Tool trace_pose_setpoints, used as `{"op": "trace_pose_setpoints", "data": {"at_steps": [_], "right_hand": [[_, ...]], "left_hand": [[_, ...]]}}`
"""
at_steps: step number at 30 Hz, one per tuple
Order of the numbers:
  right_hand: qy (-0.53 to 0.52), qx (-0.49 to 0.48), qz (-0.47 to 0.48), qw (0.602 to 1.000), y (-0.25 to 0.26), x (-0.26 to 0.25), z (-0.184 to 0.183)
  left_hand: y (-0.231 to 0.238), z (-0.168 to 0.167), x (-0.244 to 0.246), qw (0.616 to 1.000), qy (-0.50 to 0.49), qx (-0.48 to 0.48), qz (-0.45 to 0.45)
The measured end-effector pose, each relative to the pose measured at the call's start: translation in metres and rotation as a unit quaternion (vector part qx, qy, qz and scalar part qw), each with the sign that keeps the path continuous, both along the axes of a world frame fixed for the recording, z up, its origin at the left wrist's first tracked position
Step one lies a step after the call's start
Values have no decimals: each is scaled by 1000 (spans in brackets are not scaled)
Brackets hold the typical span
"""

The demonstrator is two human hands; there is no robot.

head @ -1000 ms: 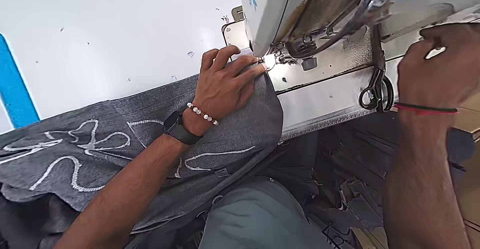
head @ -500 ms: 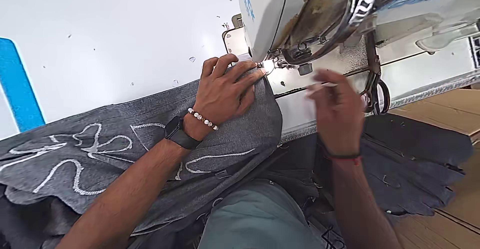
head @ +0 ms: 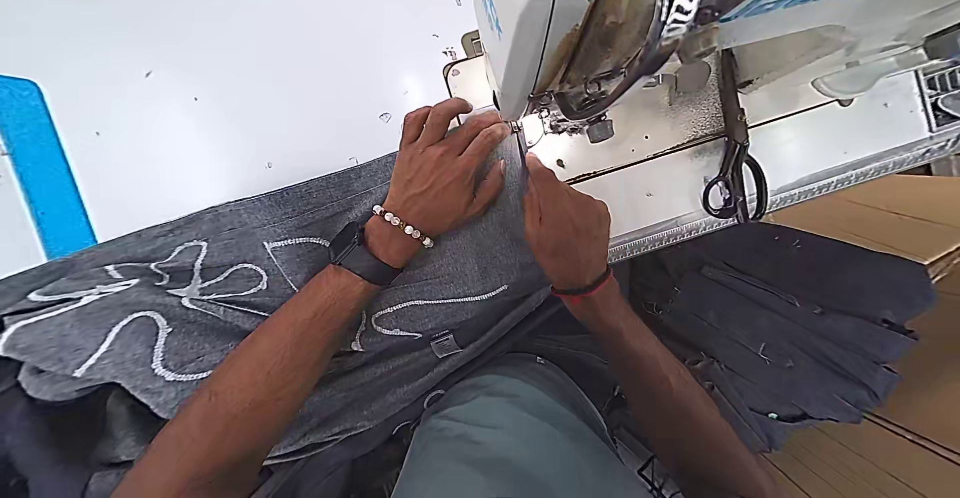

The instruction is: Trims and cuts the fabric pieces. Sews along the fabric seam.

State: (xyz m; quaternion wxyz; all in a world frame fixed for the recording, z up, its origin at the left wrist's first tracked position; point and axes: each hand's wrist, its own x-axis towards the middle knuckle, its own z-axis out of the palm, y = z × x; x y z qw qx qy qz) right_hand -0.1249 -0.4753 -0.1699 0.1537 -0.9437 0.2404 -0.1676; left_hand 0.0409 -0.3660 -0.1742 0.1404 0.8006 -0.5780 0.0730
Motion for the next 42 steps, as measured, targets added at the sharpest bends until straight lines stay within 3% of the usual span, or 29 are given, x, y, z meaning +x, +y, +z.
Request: {"op": "trace_pose_setpoints", "data": {"at_steps": [7,12,15,19,22,28,32,38,42], "right_hand": [[39,38,10,998,-6,6,11],[34,140,28,989,-29,-12,26],[30,18,-39,999,-83,-10,30],[64,-20,16,998,-158,-6,27],[55,4,64,996,-141,-14,30],[48,-43,-41,997,-131,-8,15],[34,-30,-12,999,-132,-11,24],[62,-32,-46,996,-131,-19,22],[16,56,36,998,-95,-33,25]], "left_hand": [[-8,3,3,998,-44,17,29],[3,0,-22,996,88,7,4],[5,-1,-13,995,93,-5,-24],[6,-6,-1,995,76,-26,-51],[7,-4,4,994,75,-19,-73],[8,-4,6,994,67,-19,-79],[6,-4,6,994,64,-22,-80],[8,-4,5,995,56,-23,-84],[6,-4,7,995,53,-24,-86]]}}
